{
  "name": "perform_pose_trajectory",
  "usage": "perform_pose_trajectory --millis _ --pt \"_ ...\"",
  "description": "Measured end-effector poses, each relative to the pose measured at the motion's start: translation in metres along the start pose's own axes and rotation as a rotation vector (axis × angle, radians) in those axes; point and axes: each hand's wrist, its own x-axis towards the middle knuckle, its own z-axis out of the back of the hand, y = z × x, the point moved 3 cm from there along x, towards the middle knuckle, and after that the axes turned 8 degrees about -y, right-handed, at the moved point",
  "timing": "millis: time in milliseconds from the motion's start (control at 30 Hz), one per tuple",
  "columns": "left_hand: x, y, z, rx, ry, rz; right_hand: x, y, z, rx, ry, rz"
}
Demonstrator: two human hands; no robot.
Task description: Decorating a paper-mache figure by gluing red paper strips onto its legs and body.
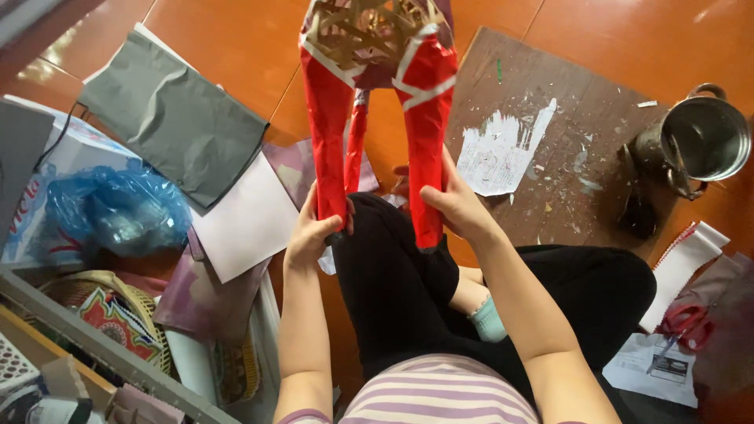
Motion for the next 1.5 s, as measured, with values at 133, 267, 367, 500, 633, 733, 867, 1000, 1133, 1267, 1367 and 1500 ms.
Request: perform_pose_trajectory --millis 133,267,367,500,633,733,867,1000,1133,1267,1367,1500 --pt "0.004 0.012 0.004 -0.077 -0.106 -0.055 -0.008 -0.005 -0.005 -0.120 -0.026 -0.023" --pt "-0.001 0.003 -0.008 -0.075 -0.134 -0.053 -0.014 -0.002 -0.014 -0.309 -0.124 0.036" --pt "-0.003 0.001 -0.012 -0.056 -0.148 -0.068 -0.011 -0.011 -0.012 -0.408 -0.170 0.141" --pt "0.000 0.014 0.008 -0.052 -0.121 -0.078 -0.010 -0.025 0.000 -0.381 -0.056 0.192" --pt "-0.013 -0.024 -0.030 0.065 -0.190 -0.134 -0.027 -0.005 0.010 -0.362 0.059 0.190" --pt "-0.022 -0.040 -0.025 0.083 -0.171 -0.177 -0.056 0.016 0.005 -0.195 0.011 0.111" --pt "-0.066 -0.109 -0.077 0.384 -0.364 -0.360 -0.095 0.012 0.087 -0.262 -0.268 0.022" --pt "-0.129 -0.166 -0.185 0.134 0.004 -0.574 -0.151 -0.003 0.179 -0.360 -0.452 -0.054" --pt "-0.144 -0.164 -0.286 -0.521 0.954 -0.304 -0.221 -0.021 0.251 -0.284 -0.607 -0.103" --pt "-0.151 -0.137 -0.322 -0.620 0.999 -0.169 -0.290 -0.048 0.306 0.073 -0.571 0.022" --pt "-0.152 -0.114 -0.352 -0.707 1.077 -0.011 -0.333 -0.057 0.319 0.217 -0.673 0.086" --pt "-0.145 -0.085 -0.385 -0.799 1.155 0.232 -0.373 -0.063 0.325 0.267 -0.833 0.166"
